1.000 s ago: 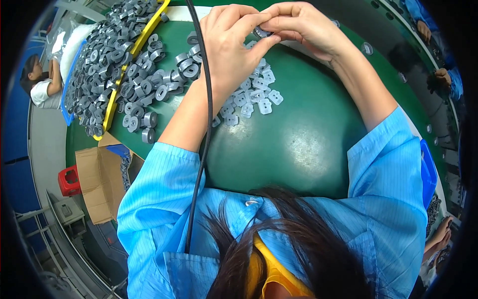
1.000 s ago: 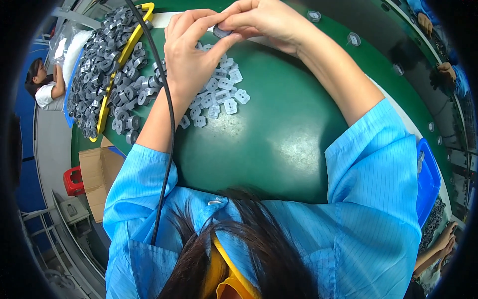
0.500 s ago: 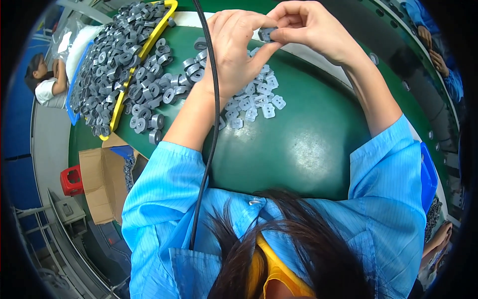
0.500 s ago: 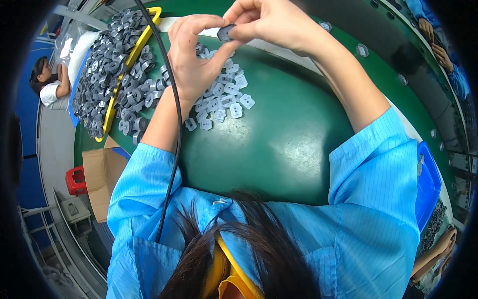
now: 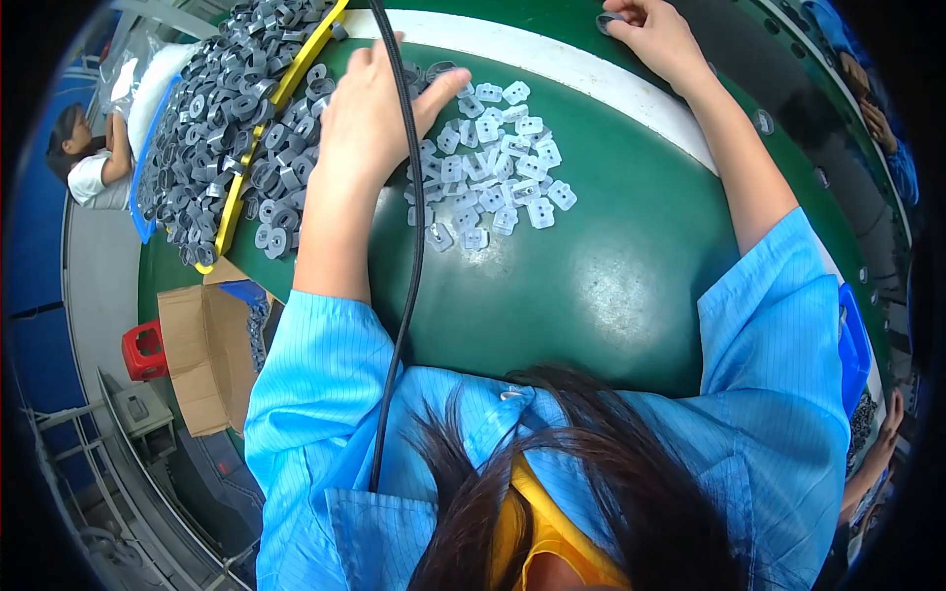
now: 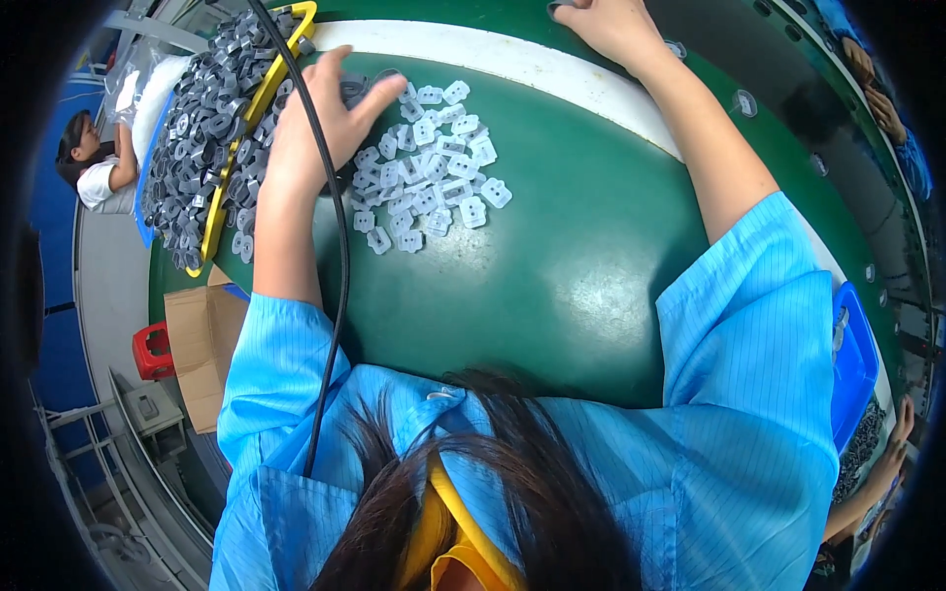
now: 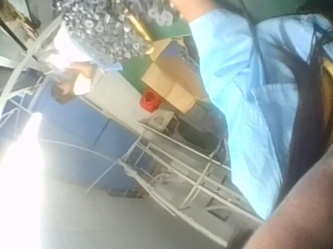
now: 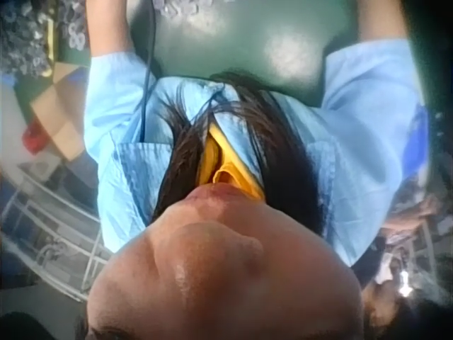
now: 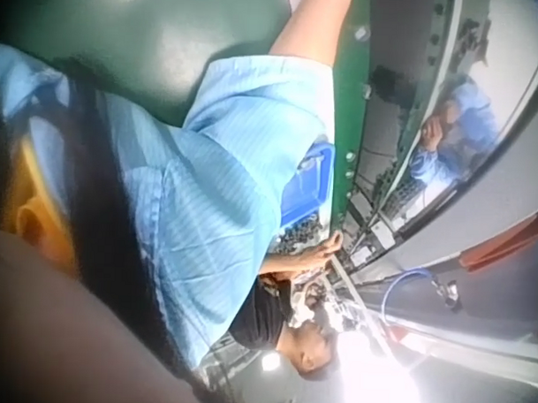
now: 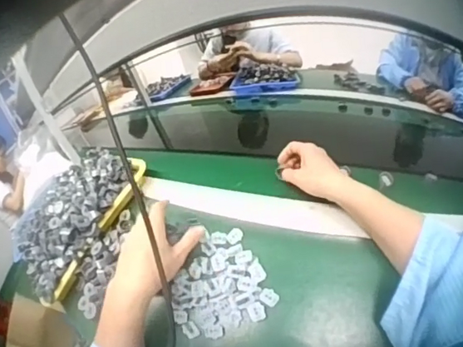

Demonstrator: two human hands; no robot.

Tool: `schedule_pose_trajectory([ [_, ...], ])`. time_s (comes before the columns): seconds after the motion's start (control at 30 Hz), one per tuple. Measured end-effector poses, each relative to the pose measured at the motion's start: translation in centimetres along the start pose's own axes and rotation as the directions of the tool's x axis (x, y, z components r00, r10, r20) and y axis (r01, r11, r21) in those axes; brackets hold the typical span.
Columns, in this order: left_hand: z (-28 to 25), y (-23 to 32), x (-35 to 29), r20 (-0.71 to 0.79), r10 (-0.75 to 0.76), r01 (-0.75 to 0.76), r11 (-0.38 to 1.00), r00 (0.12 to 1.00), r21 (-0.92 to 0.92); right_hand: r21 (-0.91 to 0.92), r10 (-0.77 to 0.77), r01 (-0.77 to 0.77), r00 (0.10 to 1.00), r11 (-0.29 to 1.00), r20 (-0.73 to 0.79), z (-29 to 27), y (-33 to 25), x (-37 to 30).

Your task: The person assembles plastic clips onto rubber rings by hand at a manufacturing workstation.

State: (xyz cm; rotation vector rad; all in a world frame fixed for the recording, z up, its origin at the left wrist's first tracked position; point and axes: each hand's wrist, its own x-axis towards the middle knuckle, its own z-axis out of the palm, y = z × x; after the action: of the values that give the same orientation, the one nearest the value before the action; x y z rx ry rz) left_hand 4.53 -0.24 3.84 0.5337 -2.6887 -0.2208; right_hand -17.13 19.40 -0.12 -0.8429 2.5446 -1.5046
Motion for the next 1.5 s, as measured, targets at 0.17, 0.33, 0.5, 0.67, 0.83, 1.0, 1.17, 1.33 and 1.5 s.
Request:
schedule_pose_trajectory([
  [0.17, 1.9, -2.4, 1.8, 0.025, 0.355, -0.344, 0.919, 0.935, -0.192, -0.236, -0.333, 0.276, 0.908, 0.932, -0.253, 0.1, -1.5, -0.7],
  [0.33, 2.1, -1.2, 2.6, -0.076, 0.238, -0.249, 0.945, 0.968, -0.213, 0.016, -0.389, 0.4, 0.88, 0.916, 0.273, 2.3, -5.2, -3.8],
  [0.5, 0.0, 3.0, 2.7, -0.142, 0.137, -0.18, 0.915, 0.98, -0.361, -0.153, -0.591, 0.65, 0.747, 0.744, 0.304, 3.3, -5.0, -5.7],
  [0.67, 2.0, 2.7, 2.2, -0.146, -0.009, -0.096, 0.711, 0.989, -0.696, -0.419, -0.542, 0.576, 0.814, 0.702, 0.21, 4.2, -5.3, -6.5],
  [0.83, 3.0, 1.7, 2.0, -0.265, 0.069, -0.205, 0.824, 0.962, -0.528, -0.055, -0.265, 0.305, 0.893, 0.951, 0.365, 3.9, -6.6, -5.7],
  [1.0, 2.7, 2.6, 1.3, -0.346, 0.093, -0.266, 0.825, 0.934, -0.498, 0.381, -0.193, 0.063, 0.93, 0.922, 0.313, 1.7, -6.1, -4.4],
  [1.17, 2.9, 4.7, 0.9, -0.387, 0.128, -0.302, 0.849, 0.913, -0.433, 0.435, -0.222, 0.144, 0.966, 0.889, 0.134, 1.9, -7.7, -4.8],
  [1.33, 3.2, 4.5, 1.1, -0.478, 0.232, -0.391, 0.881, 0.847, -0.267, 0.257, -0.264, 0.235, 0.961, 0.937, 0.086, 2.2, -8.5, -5.4],
  [1.5, 2.2, 5.4, 0.5, -0.33, 0.104, -0.239, 0.884, 0.938, -0.401, 0.306, -0.226, 0.191, 0.971, 0.933, 0.083, 2.8, -8.4, -5.7],
])
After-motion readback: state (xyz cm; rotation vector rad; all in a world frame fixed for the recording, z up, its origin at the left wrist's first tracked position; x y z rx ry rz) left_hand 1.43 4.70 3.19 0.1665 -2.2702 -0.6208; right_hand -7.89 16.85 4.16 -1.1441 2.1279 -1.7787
